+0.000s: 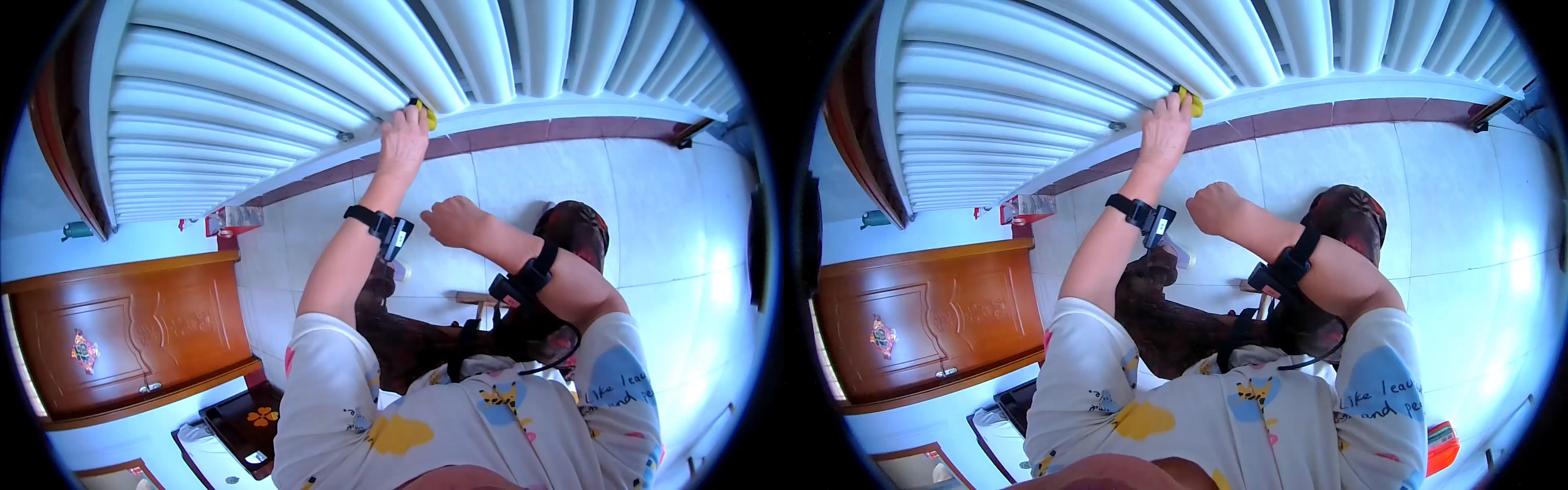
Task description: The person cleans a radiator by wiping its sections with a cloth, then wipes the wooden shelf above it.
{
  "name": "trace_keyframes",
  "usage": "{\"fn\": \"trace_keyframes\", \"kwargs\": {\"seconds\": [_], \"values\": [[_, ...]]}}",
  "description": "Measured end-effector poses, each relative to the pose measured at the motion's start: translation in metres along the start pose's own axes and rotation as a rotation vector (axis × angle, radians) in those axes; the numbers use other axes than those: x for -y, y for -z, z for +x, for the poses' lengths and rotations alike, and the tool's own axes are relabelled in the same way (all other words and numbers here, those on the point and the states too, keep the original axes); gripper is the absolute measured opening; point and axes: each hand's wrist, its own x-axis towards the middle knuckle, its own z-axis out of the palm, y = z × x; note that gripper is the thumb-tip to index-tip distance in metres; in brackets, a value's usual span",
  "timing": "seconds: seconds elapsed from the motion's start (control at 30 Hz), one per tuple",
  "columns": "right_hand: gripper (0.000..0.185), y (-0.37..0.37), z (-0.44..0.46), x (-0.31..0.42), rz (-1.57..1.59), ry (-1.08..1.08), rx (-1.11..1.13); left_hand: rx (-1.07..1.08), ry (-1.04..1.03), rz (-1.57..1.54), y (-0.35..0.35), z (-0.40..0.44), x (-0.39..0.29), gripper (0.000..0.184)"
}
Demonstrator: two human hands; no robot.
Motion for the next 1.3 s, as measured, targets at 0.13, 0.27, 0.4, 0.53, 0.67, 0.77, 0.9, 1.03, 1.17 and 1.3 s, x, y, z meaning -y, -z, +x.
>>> {"fn": "trace_keyframes", "kwargs": {"seconds": [0.13, 0.27, 0.4, 0.53, 0.67, 0.77, 0.9, 1.03, 1.17, 1.3], "values": [[0.017, -0.003, -0.006, -0.003, 0.011, -0.002, -0.142, 0.006, 0.005, 0.012, -0.002, 0.000, 0.002, 0.035], [0.017, -0.005, -0.007, -0.002, -0.003, -0.007, -0.133, -0.153, 0.058, 0.036, 0.055, 0.011, 0.055, 0.035], [0.018, -0.006, -0.008, -0.002, -0.003, 0.011, -0.088, -0.208, 0.024, 0.012, 0.049, 0.011, 0.058, 0.035], [0.018, 0.001, -0.007, -0.006, 0.002, -0.023, -0.093, -0.099, -0.049, 0.038, 0.003, 0.001, 0.027, 0.037], [0.019, 0.005, -0.010, -0.010, -0.012, -0.051, -0.104, -0.057, 0.026, -0.194, 0.001, 0.001, 0.021, 0.034], [0.020, 0.000, -0.010, -0.009, -0.010, -0.018, -0.143, -0.189, 0.239, -0.505, 0.066, 0.008, 0.056, 0.032], [0.019, 0.001, -0.008, 0.000, 0.000, -0.014, -0.129, -0.767, 0.340, -0.383, 0.152, 0.016, 0.138, 0.038], [0.017, -0.004, -0.005, 0.004, 0.024, 0.017, -0.132, -1.029, 0.293, -0.491, 0.196, 0.052, 0.152, 0.041], [0.016, -0.006, -0.002, 0.007, 0.027, 0.031, -0.155, -0.841, 0.290, -0.567, 0.175, 0.111, 0.118, 0.047], [0.020, -0.002, -0.003, 0.007, 0.029, 0.038, -0.096, -1.061, 0.161, -0.066, 0.127, 0.128, 0.097, 0.035]]}}
